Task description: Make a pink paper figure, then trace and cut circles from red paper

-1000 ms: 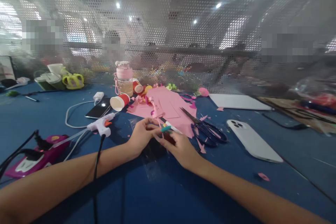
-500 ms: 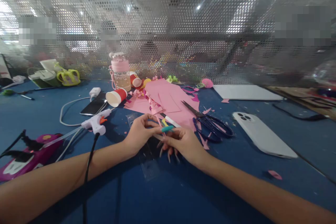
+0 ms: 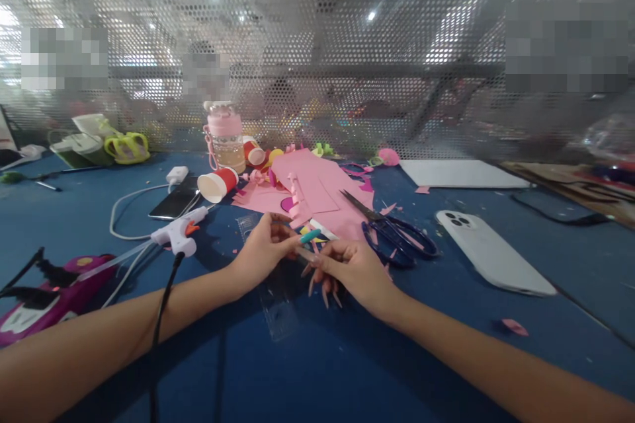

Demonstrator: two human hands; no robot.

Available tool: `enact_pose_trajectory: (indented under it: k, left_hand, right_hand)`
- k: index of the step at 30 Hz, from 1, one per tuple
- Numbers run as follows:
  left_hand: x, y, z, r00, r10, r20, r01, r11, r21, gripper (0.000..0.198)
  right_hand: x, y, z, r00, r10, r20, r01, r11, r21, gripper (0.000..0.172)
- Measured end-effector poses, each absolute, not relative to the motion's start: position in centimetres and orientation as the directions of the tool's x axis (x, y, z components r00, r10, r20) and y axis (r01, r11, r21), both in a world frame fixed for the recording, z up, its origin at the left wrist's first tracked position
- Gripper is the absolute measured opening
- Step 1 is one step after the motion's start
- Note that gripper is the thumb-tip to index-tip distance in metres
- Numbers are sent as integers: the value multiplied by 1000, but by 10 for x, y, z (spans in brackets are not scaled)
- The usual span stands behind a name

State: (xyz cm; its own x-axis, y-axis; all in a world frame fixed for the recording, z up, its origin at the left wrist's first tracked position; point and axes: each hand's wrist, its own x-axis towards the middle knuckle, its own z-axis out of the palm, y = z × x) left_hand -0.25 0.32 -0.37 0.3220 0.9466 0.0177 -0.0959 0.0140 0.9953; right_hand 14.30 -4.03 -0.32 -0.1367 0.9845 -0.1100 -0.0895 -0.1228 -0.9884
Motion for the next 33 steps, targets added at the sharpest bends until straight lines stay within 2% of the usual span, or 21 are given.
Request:
enact_pose_trajectory:
  k: [7,12,17,24,33]
  left_hand:
    - [-7,-3,7,415,910,19,-115,32,993,38]
    - [-4,-1,2,302,953,23,-39,-12,999,36]
    - [-2,4,-7,261,961,88,-100,-64,993,35]
    - [0,4,-1,253,967,26,-177,20,984,32]
    - [1,2,3,234,972,-35,-171,76,982,25]
  right_hand:
    - [144,-41,-4,-125,987,-101,-89,-112,-990,34]
    - [145,-41,-6,-148,985,-84,-80,-96,-992,35]
    - [144,-43,-4,-156,984,-91,-59,-101,-993,38]
    - [143,-44,-4,-168,981,-95,-32,-102,-994,35]
    - [143,-44,-4,-177,979,-102,-27,-108,-994,35]
